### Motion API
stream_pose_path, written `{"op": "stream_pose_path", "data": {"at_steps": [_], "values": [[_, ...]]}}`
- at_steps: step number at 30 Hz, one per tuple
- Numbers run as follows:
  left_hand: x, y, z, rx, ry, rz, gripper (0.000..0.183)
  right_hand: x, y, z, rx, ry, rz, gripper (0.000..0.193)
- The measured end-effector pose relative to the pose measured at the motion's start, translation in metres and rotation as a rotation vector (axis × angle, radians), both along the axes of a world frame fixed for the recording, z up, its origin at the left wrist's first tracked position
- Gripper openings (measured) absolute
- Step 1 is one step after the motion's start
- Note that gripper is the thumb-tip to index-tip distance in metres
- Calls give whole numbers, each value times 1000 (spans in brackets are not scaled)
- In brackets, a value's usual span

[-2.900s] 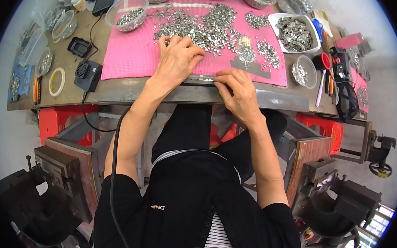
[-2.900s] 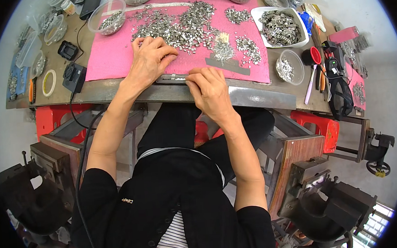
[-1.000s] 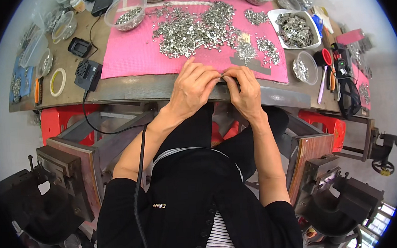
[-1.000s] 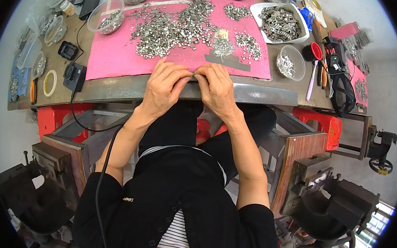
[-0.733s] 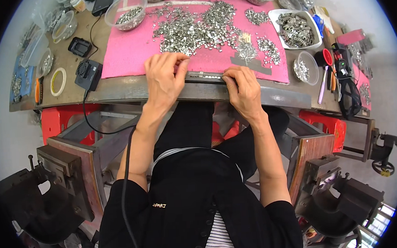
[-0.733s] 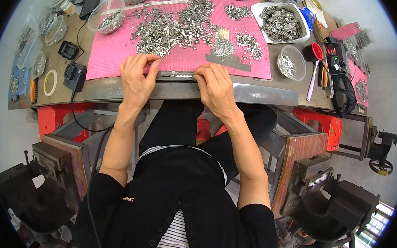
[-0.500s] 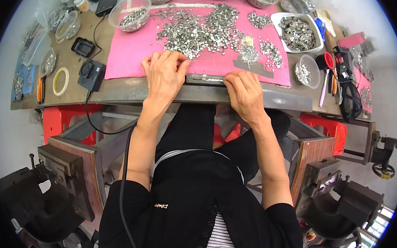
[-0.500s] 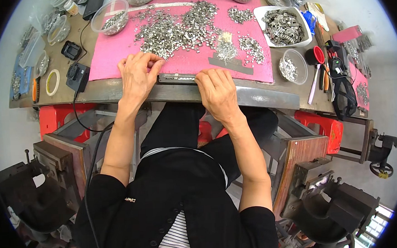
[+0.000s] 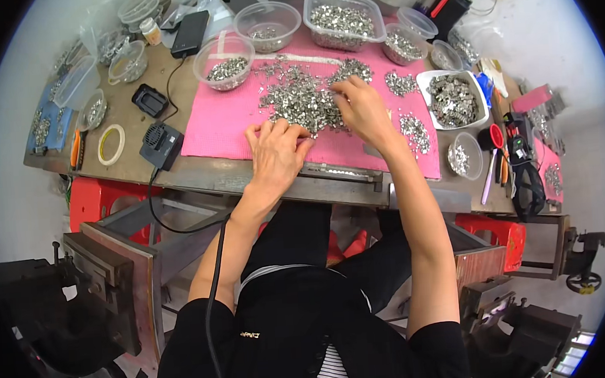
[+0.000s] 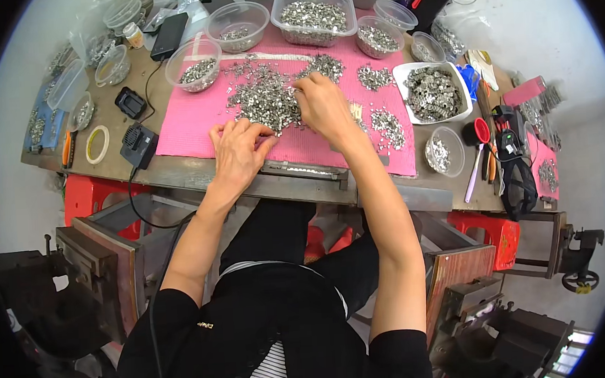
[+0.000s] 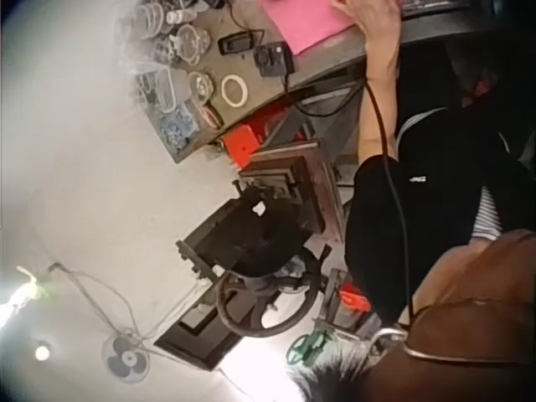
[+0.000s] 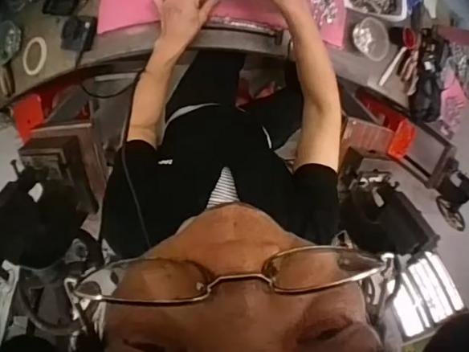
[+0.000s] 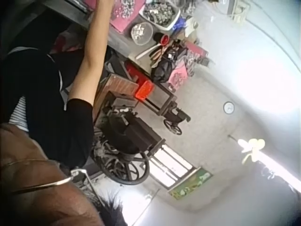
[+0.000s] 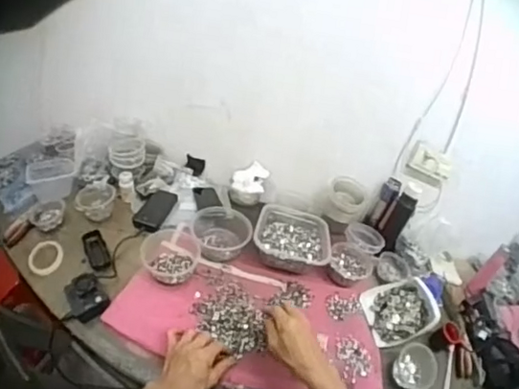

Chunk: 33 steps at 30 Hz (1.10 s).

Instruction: Arrange small metal components onto a template and use a manual press for assembly.

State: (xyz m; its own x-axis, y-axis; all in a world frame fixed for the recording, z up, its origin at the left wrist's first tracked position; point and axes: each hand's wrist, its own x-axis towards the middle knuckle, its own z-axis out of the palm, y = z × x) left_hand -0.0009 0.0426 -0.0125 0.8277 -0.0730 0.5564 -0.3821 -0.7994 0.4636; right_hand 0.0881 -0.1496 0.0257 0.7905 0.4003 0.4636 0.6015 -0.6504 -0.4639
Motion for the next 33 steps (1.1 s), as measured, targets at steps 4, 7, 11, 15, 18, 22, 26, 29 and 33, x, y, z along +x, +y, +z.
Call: {"op": "stream_pose_path", "data": {"at_steps": [4,7,11,15,18,22,26,29,33], "values": [[3,-1,-3,-13,33,-55,13,43,28,-21,-151,-10,-73,22],[6,2,-5,-37,77,-90,10,55,43,-37,-61,43,-64,15],[6,8,2,-60,78,-107,7,63,50,-43,-20,-20,-67,10],[0,2,5,-119,71,-189,6,58,39,-40,10,28,-59,14],[-4,-7,4,-160,38,-266,7,53,36,-40,13,-10,-38,18],[-17,-18,12,-211,110,-336,7,56,41,-43,-75,-80,-47,20],[-26,-34,12,-320,113,-440,7,60,37,-40,-12,17,-55,15],[-28,-42,9,-351,109,-479,8,50,33,-29,79,10,-47,11],[-29,-49,8,-277,82,-479,9,47,25,-22,101,-25,-66,16]]}}
